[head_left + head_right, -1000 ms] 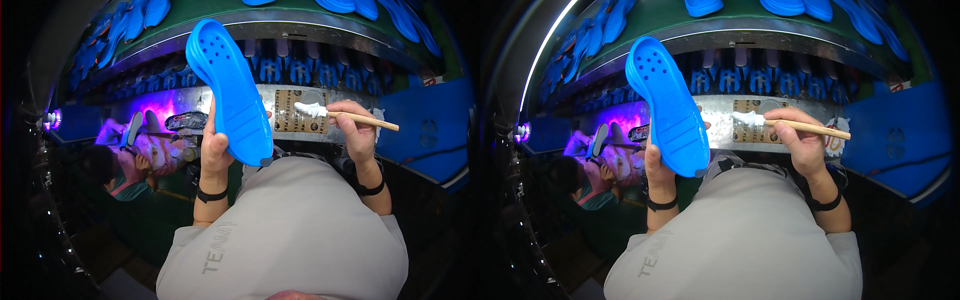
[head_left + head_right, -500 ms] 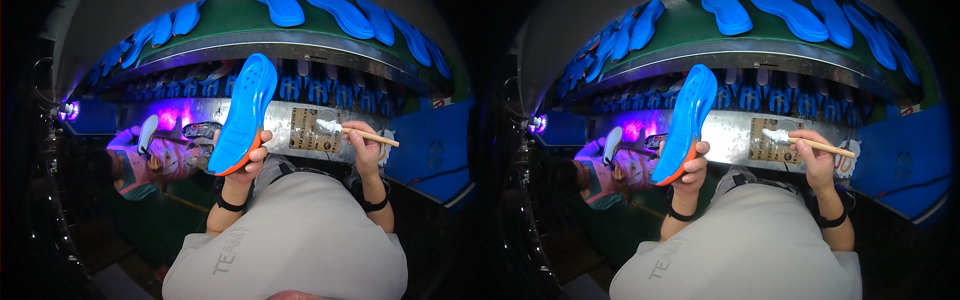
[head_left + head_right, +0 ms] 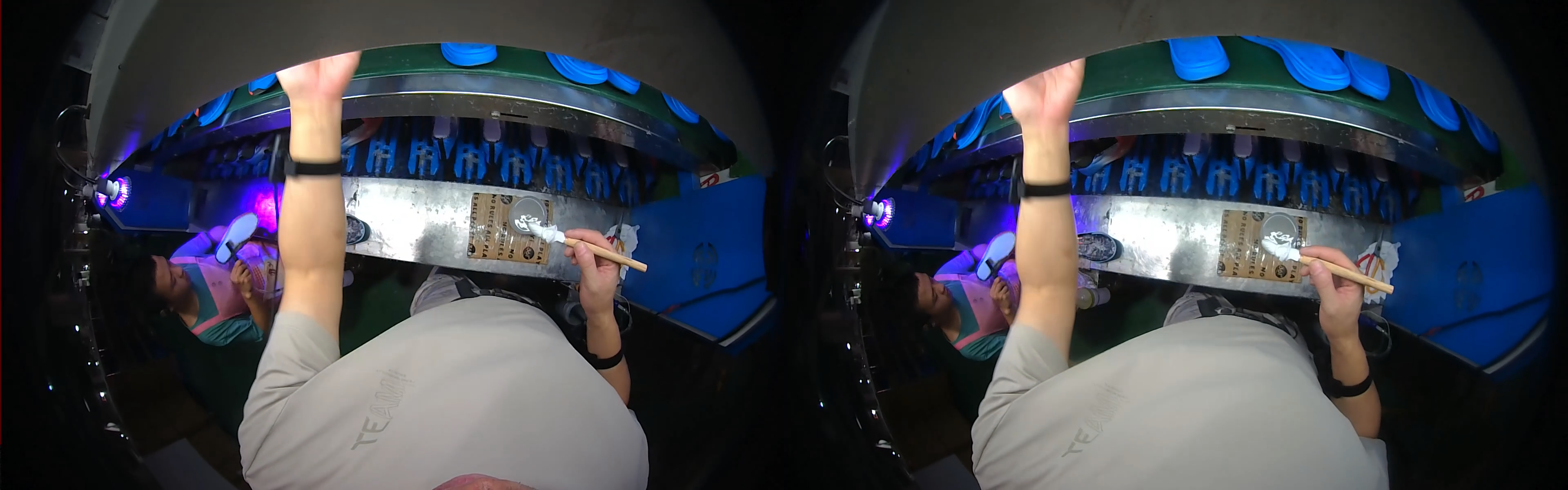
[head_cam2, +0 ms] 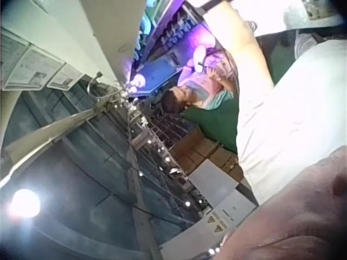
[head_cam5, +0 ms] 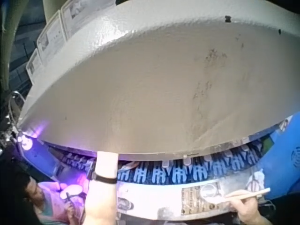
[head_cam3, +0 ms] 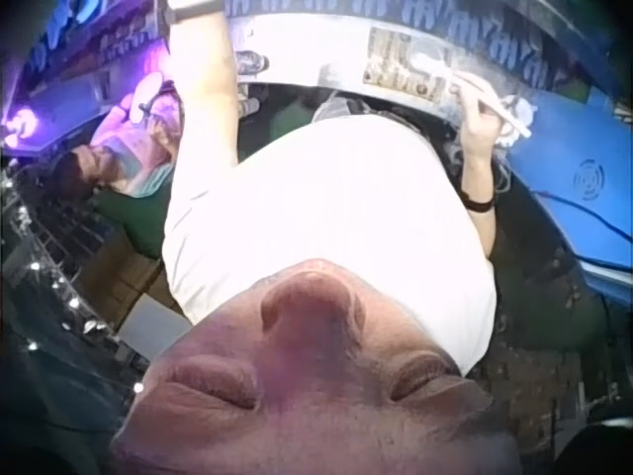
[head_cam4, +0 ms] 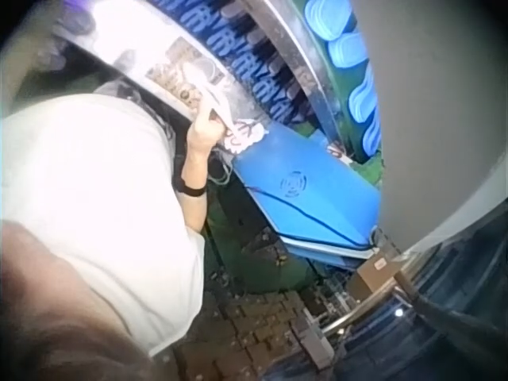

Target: Apply adhesive to the edges of blue shoe soles using a brush.

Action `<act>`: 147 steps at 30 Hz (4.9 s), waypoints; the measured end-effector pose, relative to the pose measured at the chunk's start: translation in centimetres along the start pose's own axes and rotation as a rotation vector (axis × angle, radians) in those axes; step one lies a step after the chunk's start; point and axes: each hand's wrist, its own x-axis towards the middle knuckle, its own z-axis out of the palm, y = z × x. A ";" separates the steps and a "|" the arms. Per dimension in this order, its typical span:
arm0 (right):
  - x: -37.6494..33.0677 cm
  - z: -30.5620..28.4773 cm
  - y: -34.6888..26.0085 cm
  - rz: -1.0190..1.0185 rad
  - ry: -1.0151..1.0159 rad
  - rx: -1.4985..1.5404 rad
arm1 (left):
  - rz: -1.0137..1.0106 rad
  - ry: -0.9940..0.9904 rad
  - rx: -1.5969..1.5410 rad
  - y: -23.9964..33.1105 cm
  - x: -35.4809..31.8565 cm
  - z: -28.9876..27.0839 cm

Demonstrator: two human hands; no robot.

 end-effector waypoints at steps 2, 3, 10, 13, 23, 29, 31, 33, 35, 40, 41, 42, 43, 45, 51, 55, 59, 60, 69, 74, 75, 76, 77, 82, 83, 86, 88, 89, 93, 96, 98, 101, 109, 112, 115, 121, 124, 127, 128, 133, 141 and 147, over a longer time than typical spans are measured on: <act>-0.2 0.1 0.0 0.000 0.010 -0.001 | -0.006 0.116 0.054 2.3 0.1 -1.8; -0.2 0.1 0.1 -0.004 0.012 0.000 | -0.006 0.229 0.117 3.7 -0.4 -3.1; -0.7 -1.3 2.3 0.084 0.017 0.020 | 0.049 1.031 0.285 6.5 -4.1 -4.8; -0.2 -1.0 2.9 0.149 -0.027 -0.013 | 0.011 1.077 0.334 9.3 -3.2 -5.2; 2.1 0.8 3.9 0.071 -0.132 -0.354 | -0.482 0.994 0.338 8.7 2.9 -11.2; 2.2 0.4 4.1 0.058 -0.108 -0.400 | -0.206 1.197 0.690 3.3 5.8 -10.6; 2.5 -0.4 5.8 0.033 -0.098 -0.417 | -0.120 1.197 0.830 1.2 5.4 -8.9; 3.0 -1.2 7.4 0.020 -0.076 -0.457 | -0.020 1.144 1.138 -0.5 3.8 -6.5; 3.5 -1.8 9.2 0.000 -0.061 -0.494 | 0.131 1.078 1.362 -0.7 0.7 -5.3; 5.2 -2.7 13.2 0.034 -0.103 -0.670 | 0.555 0.918 2.451 0.9 -10.2 -0.5; 5.6 -2.8 13.4 0.039 -0.097 -0.676 | 0.639 0.867 2.430 0.8 -11.9 0.6; 5.8 -2.6 13.4 0.050 -0.112 -0.704 | 0.740 0.919 2.326 0.7 -13.3 2.0; 6.0 -2.4 13.5 0.062 -0.125 -0.734 | 0.835 0.967 2.217 0.8 -14.3 3.1; 6.3 -2.1 14.4 0.071 -0.135 -0.742 | 0.973 0.902 1.774 2.7 -16.6 3.8; 6.8 -2.3 16.9 0.063 -0.186 -0.858 | 0.207 0.819 1.305 -4.0 -20.9 6.6; 6.3 -1.5 11.7 0.073 -0.104 -0.773 | -0.084 0.942 0.844 -8.2 -26.0 3.2; 5.6 -1.8 11.4 -0.083 0.000 -0.622 | -0.301 0.497 0.304 -13.5 -27.1 5.0; 5.4 -1.8 11.7 -0.149 0.024 -0.557 | -0.293 0.500 0.306 -13.9 -27.9 4.7; 5.1 -0.8 9.9 -0.080 -0.048 -0.565 | -0.406 0.611 0.553 -13.8 -29.9 3.0; 5.4 2.4 3.9 -0.122 -0.125 -0.229 | -0.447 0.576 0.580 -13.9 -29.2 3.9; 5.3 3.0 2.3 -0.146 -0.170 -0.163 | -0.447 0.574 0.576 -13.9 -29.1 4.2; 5.3 3.6 1.0 -0.171 -0.214 -0.097 | -0.461 0.576 0.569 -14.0 -28.9 4.5; 5.4 4.0 0.0 -0.172 -0.211 -0.101 | -0.474 0.578 0.564 -14.0 -28.7 4.8; 6.2 5.9 -1.8 -0.329 -0.292 -0.227 | -0.495 0.545 0.607 -14.0 -28.1 5.9; 6.1 5.9 -1.9 -0.330 -0.293 -0.228 | -0.500 0.540 0.629 -14.0 -28.1 6.0; 5.8 5.9 -2.0 -0.372 -0.299 -0.280 | -0.472 0.587 0.608 -14.0 -27.9 6.8; 5.6 5.6 -2.3 -0.409 -0.416 -0.326 | -0.474 0.596 0.623 -13.7 -27.7 6.9; 5.5 5.5 -2.3 -0.409 -0.418 -0.326 | -0.476 0.603 0.637 -13.7 -27.7 7.0; 5.9 5.5 -2.4 -0.373 -0.403 -0.256 | -0.500 0.607 0.646 -13.6 -27.6 7.4; 6.4 5.6 -2.2 -0.339 -0.294 -0.218 | -0.535 0.584 0.639 -13.4 -27.9 7.5; 6.5 5.8 -2.0 -0.307 -0.219 -0.174 | -0.549 0.594 0.592 -13.4 -28.1 7.6; 6.5 5.9 -2.1 -0.341 -0.223 -0.187 | -0.552 0.593 0.578 -13.4 -28.2 7.6; 5.7 5.8 -3.5 -0.416 -0.436 -0.260 | -0.492 0.565 0.651 -12.9 -27.1 8.3; 5.2 5.8 -4.1 -0.497 -0.540 -0.252 | -0.472 0.565 0.693 -12.9 -27.2 8.1; 4.8 6.0 -4.7 -0.525 -0.607 -0.224 | -0.456 0.575 0.705 -12.8 -27.1 8.3; 3.9 6.5 -5.1 -0.563 -0.631 -0.201 | -0.428 0.598 0.649 -12.4 -27.0 8.4; 3.4 6.6 -5.2 -0.566 -0.637 -0.192 | -0.393 0.620 0.615 -12.4 -27.1 8.2; 3.2 6.6 -5.6 -0.560 -0.632 -0.166 | -0.365 0.686 0.472 -12.4 -27.8 8.0; 3.2 6.6 -5.8 -0.556 -0.623 -0.142 | -0.357 0.732 0.347 -12.2 -28.0 7.9; 3.0 5.9 -5.8 -0.518 -0.499 0.074 | -0.259 0.586 -0.107 -12.1 -27.1 7.8; 2.5 5.2 -4.9 -0.391 -0.421 0.085 | -0.152 0.342 -0.315 -11.2 -27.1 5.1; 1.6 4.6 -3.7 -0.350 -0.331 0.069 | -0.280 0.353 0.046 -9.0 -19.5 6.2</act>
